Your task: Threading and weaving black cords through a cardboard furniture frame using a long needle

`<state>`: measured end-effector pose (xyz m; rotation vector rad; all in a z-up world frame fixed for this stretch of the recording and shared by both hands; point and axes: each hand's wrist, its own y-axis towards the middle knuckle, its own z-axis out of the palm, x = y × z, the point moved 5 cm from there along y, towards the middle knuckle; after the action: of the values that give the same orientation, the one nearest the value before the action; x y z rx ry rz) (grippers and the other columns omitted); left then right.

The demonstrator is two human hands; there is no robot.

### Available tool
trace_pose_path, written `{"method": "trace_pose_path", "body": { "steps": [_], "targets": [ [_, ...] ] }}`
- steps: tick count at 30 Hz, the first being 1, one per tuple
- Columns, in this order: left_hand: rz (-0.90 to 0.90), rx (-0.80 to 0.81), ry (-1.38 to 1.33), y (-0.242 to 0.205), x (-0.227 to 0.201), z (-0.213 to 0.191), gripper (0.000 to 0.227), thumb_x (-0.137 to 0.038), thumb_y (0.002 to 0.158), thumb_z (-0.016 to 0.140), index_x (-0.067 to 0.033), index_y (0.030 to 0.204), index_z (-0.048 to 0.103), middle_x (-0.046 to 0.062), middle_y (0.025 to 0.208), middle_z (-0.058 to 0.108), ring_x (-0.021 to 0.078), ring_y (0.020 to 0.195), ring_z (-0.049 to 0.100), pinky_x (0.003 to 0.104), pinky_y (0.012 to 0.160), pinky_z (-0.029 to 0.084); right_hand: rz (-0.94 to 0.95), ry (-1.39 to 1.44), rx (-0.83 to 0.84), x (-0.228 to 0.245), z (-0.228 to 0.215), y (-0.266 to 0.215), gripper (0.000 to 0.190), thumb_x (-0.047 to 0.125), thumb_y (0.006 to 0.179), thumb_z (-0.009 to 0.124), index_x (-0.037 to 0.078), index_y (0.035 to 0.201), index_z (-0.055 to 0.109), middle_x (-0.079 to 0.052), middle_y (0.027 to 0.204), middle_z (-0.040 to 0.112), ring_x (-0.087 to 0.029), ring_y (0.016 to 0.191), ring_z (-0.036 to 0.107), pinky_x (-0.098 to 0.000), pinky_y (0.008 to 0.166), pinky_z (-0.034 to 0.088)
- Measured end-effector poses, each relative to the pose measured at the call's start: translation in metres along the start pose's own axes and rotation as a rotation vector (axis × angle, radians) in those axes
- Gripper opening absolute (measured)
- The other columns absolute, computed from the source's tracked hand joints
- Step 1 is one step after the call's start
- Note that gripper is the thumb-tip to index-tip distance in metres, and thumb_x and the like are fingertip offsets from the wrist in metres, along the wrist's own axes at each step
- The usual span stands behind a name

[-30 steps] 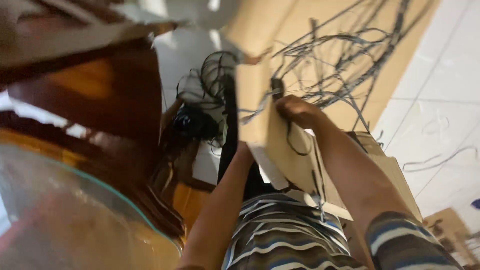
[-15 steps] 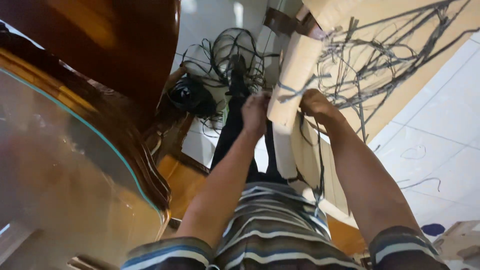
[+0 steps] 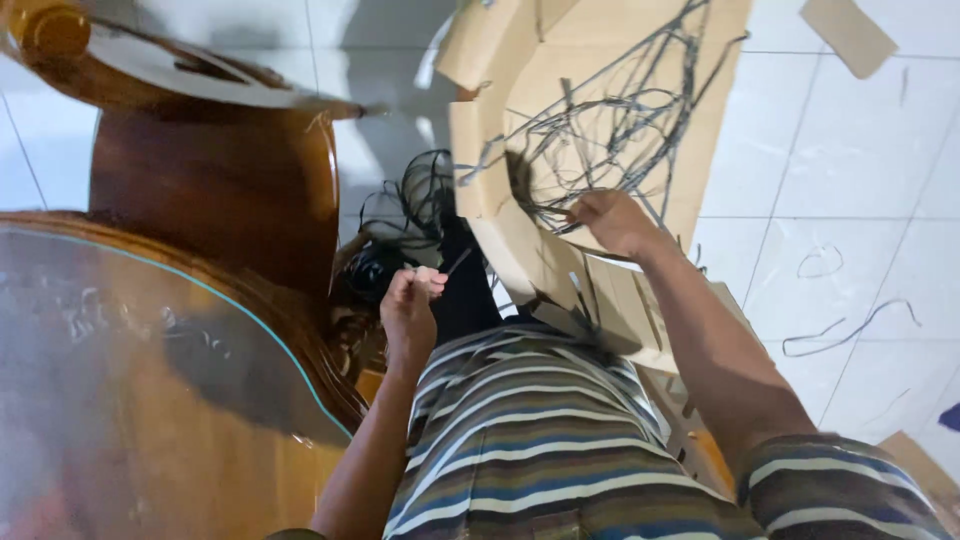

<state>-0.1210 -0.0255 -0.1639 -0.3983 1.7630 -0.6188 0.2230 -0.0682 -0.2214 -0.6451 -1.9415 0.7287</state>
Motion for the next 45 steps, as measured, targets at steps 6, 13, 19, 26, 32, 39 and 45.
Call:
{"method": "trace_pose_path", "body": {
  "steps": [6, 13, 19, 26, 32, 39, 45],
  "targets": [
    [0.247, 0.140, 0.218, -0.026, -0.053, 0.035, 0.019, -0.017, 0.107, 0.059, -0.0132, 0.098, 0.076, 0.007, 0.094, 0.079, 0.0177, 0.088, 0.073, 0.035, 0.084, 0.061, -0.224, -0.143, -0.078, 0.022, 0.026, -0.047, 0.019, 0.024, 0.093, 0.059, 0.011, 0.100, 0.069, -0.016, 0.092, 0.076, -0.043, 0.094, 0.072, -0.0549, 0.079, 0.055],
    [0.470, 0.254, 0.394, -0.035, -0.100, 0.059, 0.014, -0.013, 0.104, 0.064, -0.0109, 0.095, 0.075, 0.011, 0.090, 0.078, 0.0299, 0.090, 0.075, 0.044, 0.082, 0.059, -0.288, -0.209, -0.227, 0.082, 0.059, -0.103, 0.035, 0.026, 0.094, 0.056, 0.023, 0.128, 0.056, -0.017, 0.082, 0.072, -0.042, 0.084, 0.073, -0.0564, 0.074, 0.058],
    [0.664, 0.390, 0.405, -0.023, -0.137, 0.068, 0.013, -0.004, 0.101, 0.063, -0.0056, 0.091, 0.072, 0.019, 0.083, 0.072, 0.0398, 0.087, 0.072, 0.049, 0.079, 0.057, -0.411, 0.296, -0.185, 0.160, 0.032, -0.133, 0.038, 0.016, 0.099, 0.054, 0.009, 0.136, 0.059, -0.030, 0.102, 0.074, -0.054, 0.097, 0.068, -0.0623, 0.081, 0.056],
    [0.676, 0.585, 0.334, -0.024, -0.166, 0.079, 0.017, -0.007, 0.107, 0.054, -0.0058, 0.103, 0.070, 0.021, 0.085, 0.065, 0.0445, 0.085, 0.069, 0.054, 0.073, 0.056, -0.430, 0.385, -0.224, 0.119, 0.065, -0.092, 0.027, 0.022, 0.102, 0.061, 0.007, 0.080, 0.064, -0.015, 0.062, 0.065, -0.032, 0.060, 0.064, -0.0419, 0.064, 0.052],
    [0.590, 0.669, 0.295, 0.000, -0.145, 0.085, 0.019, -0.013, 0.109, 0.055, -0.0054, 0.119, 0.070, 0.017, 0.095, 0.070, 0.0360, 0.097, 0.072, 0.050, 0.081, 0.060, -0.463, 0.444, -0.349, 0.130, 0.051, -0.104, 0.019, 0.019, 0.103, 0.061, 0.008, 0.090, 0.068, -0.012, 0.066, 0.064, -0.020, 0.066, 0.059, -0.0389, 0.068, 0.054],
    [0.530, 0.700, 0.513, 0.022, -0.072, 0.078, 0.021, -0.013, 0.104, 0.058, -0.0041, 0.118, 0.069, 0.025, 0.100, 0.071, 0.0467, 0.099, 0.070, 0.057, 0.078, 0.060, -0.429, 0.478, -0.401, 0.129, 0.047, -0.111, 0.019, 0.017, 0.103, 0.061, 0.007, 0.087, 0.063, -0.010, 0.062, 0.057, -0.021, 0.065, 0.053, -0.0393, 0.067, 0.049],
    [0.525, 0.585, 0.557, 0.030, -0.079, 0.086, 0.017, -0.020, 0.103, 0.063, -0.0091, 0.100, 0.075, 0.021, 0.086, 0.074, 0.0421, 0.091, 0.072, 0.054, 0.071, 0.053, -0.419, 0.465, -0.529, 0.122, 0.029, -0.123, 0.011, 0.013, 0.103, 0.059, 0.007, 0.105, 0.068, -0.016, 0.078, 0.066, -0.028, 0.075, 0.063, -0.0429, 0.077, 0.053]
  ]
}}
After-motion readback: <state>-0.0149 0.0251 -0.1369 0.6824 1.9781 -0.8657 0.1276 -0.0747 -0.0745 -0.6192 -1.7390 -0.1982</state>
